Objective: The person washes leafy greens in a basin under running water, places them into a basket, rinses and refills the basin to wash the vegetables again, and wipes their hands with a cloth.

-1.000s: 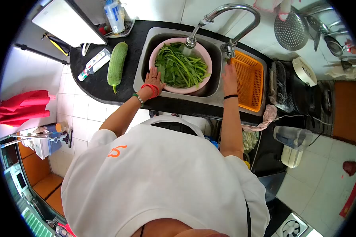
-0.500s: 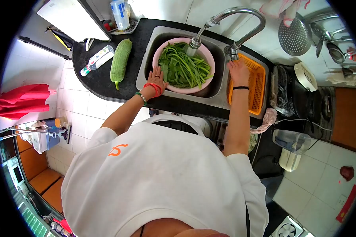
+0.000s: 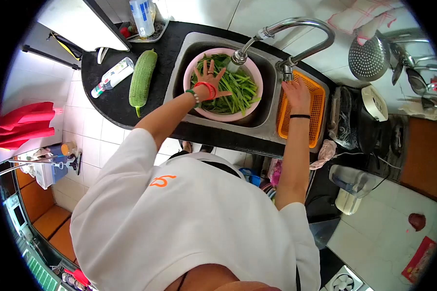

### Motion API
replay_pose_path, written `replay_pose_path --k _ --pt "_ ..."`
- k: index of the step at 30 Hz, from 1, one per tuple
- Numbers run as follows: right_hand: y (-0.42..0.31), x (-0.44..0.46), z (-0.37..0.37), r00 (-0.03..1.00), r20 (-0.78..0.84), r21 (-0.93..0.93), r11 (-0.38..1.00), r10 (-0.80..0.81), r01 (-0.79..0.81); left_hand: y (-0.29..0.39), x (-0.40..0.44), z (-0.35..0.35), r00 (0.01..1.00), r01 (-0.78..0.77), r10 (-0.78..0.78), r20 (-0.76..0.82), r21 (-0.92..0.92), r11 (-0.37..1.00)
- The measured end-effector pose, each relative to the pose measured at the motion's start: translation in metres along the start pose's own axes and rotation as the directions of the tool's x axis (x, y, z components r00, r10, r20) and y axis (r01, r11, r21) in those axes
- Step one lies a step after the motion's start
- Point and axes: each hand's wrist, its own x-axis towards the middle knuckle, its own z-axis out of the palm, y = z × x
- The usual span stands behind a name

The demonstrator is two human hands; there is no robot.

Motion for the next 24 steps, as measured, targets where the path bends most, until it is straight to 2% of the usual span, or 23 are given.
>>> replay_pose_path --k 1,3,8,10,14,17,19,20,21,23,24 --pt "0.000 -0.002 0.002 0.999 0.052 -0.028 1.000 0.000 0.001 0.005 0.006 0.009 1.000 0.000 0.001 0.009 -0.012 1.000" --pt "0.005 0.005 -0.005 0.999 0.041 -0.026 1.000 -0.008 0.009 0.015 0.017 0.035 0.994 0.111 -0.108 0.026 -0.107 0.988" --pt "0.011 0.008 -0.005 0.999 -0.028 0.012 1.000 -0.021 0.021 0.017 0.038 0.065 0.985 0.134 -0.129 0.112 -0.033 0.990" --pt "0.011 0.008 -0.006 0.999 -0.033 0.049 0.999 -0.019 0.020 0.019 0.037 0.052 0.965 0.134 -0.125 0.229 -0.023 0.991" --pt "0.008 -0.003 0.004 0.999 -0.037 0.074 0.997 -0.014 0.017 0.016 0.018 0.022 0.964 0.108 -0.098 0.248 -0.026 0.994" --pt "0.005 -0.006 0.011 0.999 -0.035 0.070 0.997 -0.040 0.043 0.002 -0.001 0.011 0.983 0.054 -0.041 0.180 -0.067 0.996" --pt "0.003 -0.008 0.012 0.999 -0.038 0.053 0.999 -0.002 0.004 -0.013 -0.020 0.008 0.999 0.020 -0.006 0.054 -0.244 0.970" --pt "0.004 -0.004 0.010 0.999 -0.037 0.057 0.998 -0.011 0.014 -0.022 -0.024 0.022 0.994 -0.030 -0.007 -0.113 -0.319 0.947" --pt "0.008 0.005 0.002 0.999 -0.017 0.032 0.999 -0.038 0.038 -0.032 -0.027 0.028 0.993 -0.040 0.001 -0.121 -0.316 0.948" --pt "0.006 0.010 -0.002 0.997 -0.004 0.011 0.997 -0.072 0.072 -0.046 -0.033 0.036 0.981 -0.108 0.005 -0.195 -0.522 0.846" --pt "0.006 0.009 -0.001 0.999 -0.037 0.049 0.998 -0.040 0.042 -0.048 -0.038 0.038 0.981 -0.115 0.013 -0.196 -0.520 0.846"
